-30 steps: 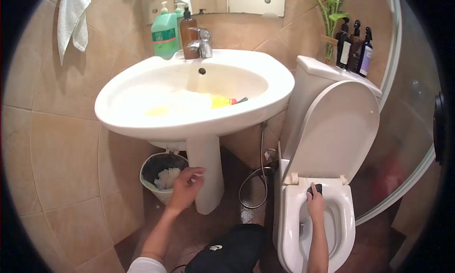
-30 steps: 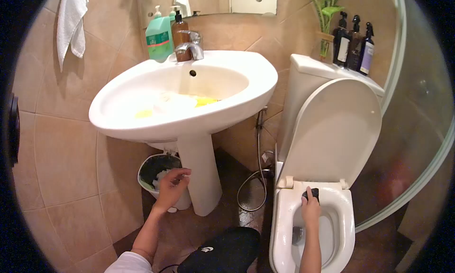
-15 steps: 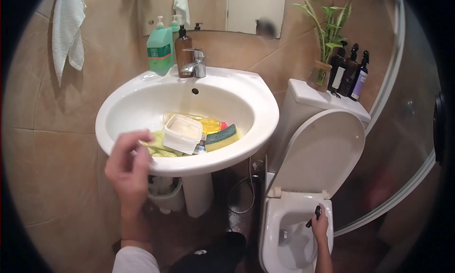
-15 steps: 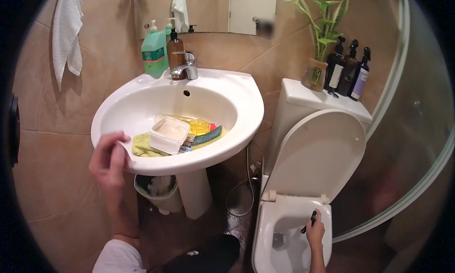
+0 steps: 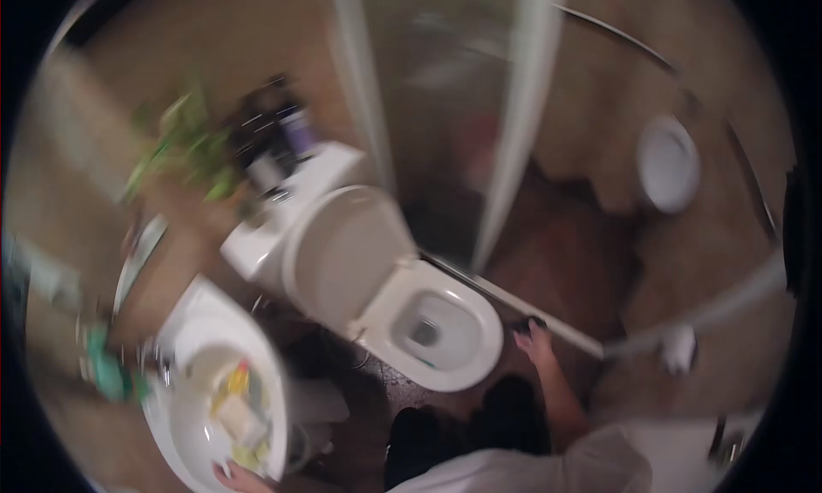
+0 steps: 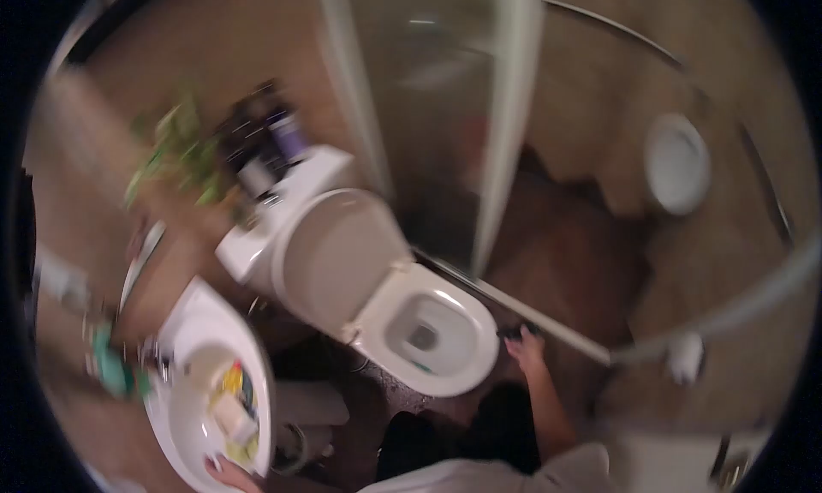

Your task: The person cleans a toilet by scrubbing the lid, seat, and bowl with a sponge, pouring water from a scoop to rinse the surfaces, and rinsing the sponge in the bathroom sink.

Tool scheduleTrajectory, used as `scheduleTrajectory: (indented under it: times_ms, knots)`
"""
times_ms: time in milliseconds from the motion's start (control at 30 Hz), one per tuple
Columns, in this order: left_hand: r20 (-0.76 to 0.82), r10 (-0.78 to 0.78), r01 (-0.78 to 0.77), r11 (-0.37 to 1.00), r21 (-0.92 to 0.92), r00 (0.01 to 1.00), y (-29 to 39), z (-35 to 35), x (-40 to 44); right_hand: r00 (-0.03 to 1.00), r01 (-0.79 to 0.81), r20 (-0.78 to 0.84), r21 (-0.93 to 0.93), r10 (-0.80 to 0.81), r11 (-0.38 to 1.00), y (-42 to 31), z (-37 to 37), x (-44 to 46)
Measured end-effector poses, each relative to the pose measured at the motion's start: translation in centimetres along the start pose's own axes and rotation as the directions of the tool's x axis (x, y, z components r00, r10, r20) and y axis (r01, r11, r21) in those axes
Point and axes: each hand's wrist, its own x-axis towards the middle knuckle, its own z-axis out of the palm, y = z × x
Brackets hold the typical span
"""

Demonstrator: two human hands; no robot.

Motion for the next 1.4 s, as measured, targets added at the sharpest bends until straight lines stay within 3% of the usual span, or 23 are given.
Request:
scheduleTrajectory:
  times_ms: [33, 67, 100, 167, 300, 367, 500, 567, 633, 700, 767, 833, 900, 967, 1033, 1067, 1100, 1167, 1200, 1233, 1300, 1367, 1400]
  knots:
    - [-0.013, 0.488, -0.475, 0.855, 0.209, 0.873, 4.9, 1.3, -1.8, 0.992, 0.026, -0.124, 0.076, -0.016, 0.997, -0.9, -1.9, -0.4]
    - [0.015, 0.856, -0.796, 0.475, 0.375, 0.517, 9.6, 2.1, -4.3, 0.976, 0.026, -0.217, 0.145, 0.006, 0.989, -2.3, -3.9, -0.9]
    - [0.043, 0.874, -0.839, 0.450, 0.307, 0.484, 12.6, 4.3, -5.2, 0.959, 0.030, -0.282, 0.198, 0.028, 0.980, -3.8, -5.9, -1.5]
    - [0.310, 0.608, -0.634, 0.773, -0.020, 0.731, 18.1, 8.9, -8.1, 0.940, 0.078, -0.342, 0.228, 0.005, 0.971, -6.5, -9.5, -2.6]
    - [0.461, 0.768, -0.653, 0.631, -0.419, 0.445, 31.4, 18.3, -19.5, 0.887, 0.128, -0.461, 0.288, 0.020, 0.949, -11.6, -14.7, -2.3]
    - [0.617, 0.748, -0.490, 0.645, -0.587, 0.246, 36.6, 20.8, -26.6, 0.882, 0.125, -0.468, 0.355, 0.060, 0.927, -13.4, -17.8, 0.3]
    - [0.792, 0.503, -0.269, 0.756, -0.597, -0.346, 42.4, 26.2, -40.9, 0.838, 0.044, -0.524, 0.341, 0.151, 0.939, -18.0, -22.0, 6.0]
    - [0.804, 0.321, -0.195, 0.863, -0.466, -0.501, 43.5, 29.4, -47.7, 0.817, -0.019, -0.544, 0.310, 0.193, 0.951, -20.7, -22.9, 8.1]
    - [0.822, 0.213, -0.114, 0.942, -0.317, -0.528, 41.6, 34.0, -53.7, 0.816, -0.023, -0.547, 0.293, 0.188, 0.956, -24.1, -23.0, 9.9]
    - [0.854, 0.231, 0.006, 0.966, -0.258, -0.467, 37.5, 39.0, -59.1, 0.838, -0.031, -0.533, 0.172, 0.120, 0.985, -27.1, -23.1, 11.9]
    - [0.890, 0.194, -0.103, 0.961, -0.257, -0.413, 36.2, 42.0, -63.5, 0.867, -0.028, -0.496, 0.056, 0.052, 0.998, -30.3, -21.7, 14.3]
    - [0.934, 0.110, -0.021, 0.992, -0.124, -0.339, 34.3, 45.0, -67.7, 0.829, 0.063, -0.557, -0.002, -0.054, 0.998, -34.8, -18.6, 15.7]
    - [0.960, -0.128, -0.095, 0.990, 0.107, -0.251, 32.8, 48.1, -71.3, 0.872, 0.103, -0.478, -0.036, -0.108, 0.994, -36.8, -16.9, 19.5]
    - [0.954, -0.254, 0.073, 0.961, 0.267, -0.157, 31.3, 51.5, -74.3, 0.901, 0.145, -0.394, -0.118, -0.181, 0.982, -40.9, -11.3, 21.3]
    - [0.824, -0.552, 0.233, 0.791, 0.566, -0.127, 28.5, 56.6, -76.9, 0.960, 0.164, -0.212, -0.111, -0.185, 0.980, -43.5, -6.1, 24.5]
    - [0.842, -0.539, 0.189, 0.828, 0.527, 0.011, 27.3, 59.3, -78.9, 0.963, 0.205, -0.152, -0.123, -0.223, 0.971, -44.5, -3.2, 25.9]
    - [0.839, -0.544, 0.217, 0.823, 0.525, 0.032, 26.5, 62.5, -80.6, 0.962, 0.245, -0.094, -0.123, -0.257, 0.962, -45.5, -0.8, 27.6]
    - [0.845, -0.443, 0.013, 0.888, 0.461, 0.299, 26.1, 70.2, -84.0, 0.976, 0.210, -0.001, -0.283, -0.219, 0.936, -46.4, 1.5, 32.5]
    - [0.924, -0.244, -0.032, 0.964, 0.265, 0.295, 28.7, 73.4, -85.4, 0.978, 0.199, 0.001, -0.288, -0.208, 0.937, -46.9, 2.8, 34.8]
    - [0.918, -0.241, -0.023, 0.965, 0.262, 0.315, 28.9, 78.3, -87.3, 0.981, 0.186, -0.001, -0.294, -0.195, 0.938, -47.3, 4.0, 37.0]
    - [0.957, 0.052, 0.048, 0.996, -0.069, 0.286, 28.0, 88.9, -91.4, 0.989, 0.117, -0.049, -0.327, -0.140, 0.938, -47.4, 5.6, 42.2]
    - [0.941, 0.161, -0.110, 0.985, -0.134, 0.297, 29.3, 96.6, -94.6, 0.986, -0.092, -0.158, -0.303, 0.045, 0.949, -45.7, 4.6, 48.4]
    - [0.955, 0.147, -0.011, 0.989, -0.150, 0.258, 28.5, 100.5, -96.1, 0.984, -0.120, -0.163, -0.306, 0.072, 0.945, -45.3, 5.1, 51.0]
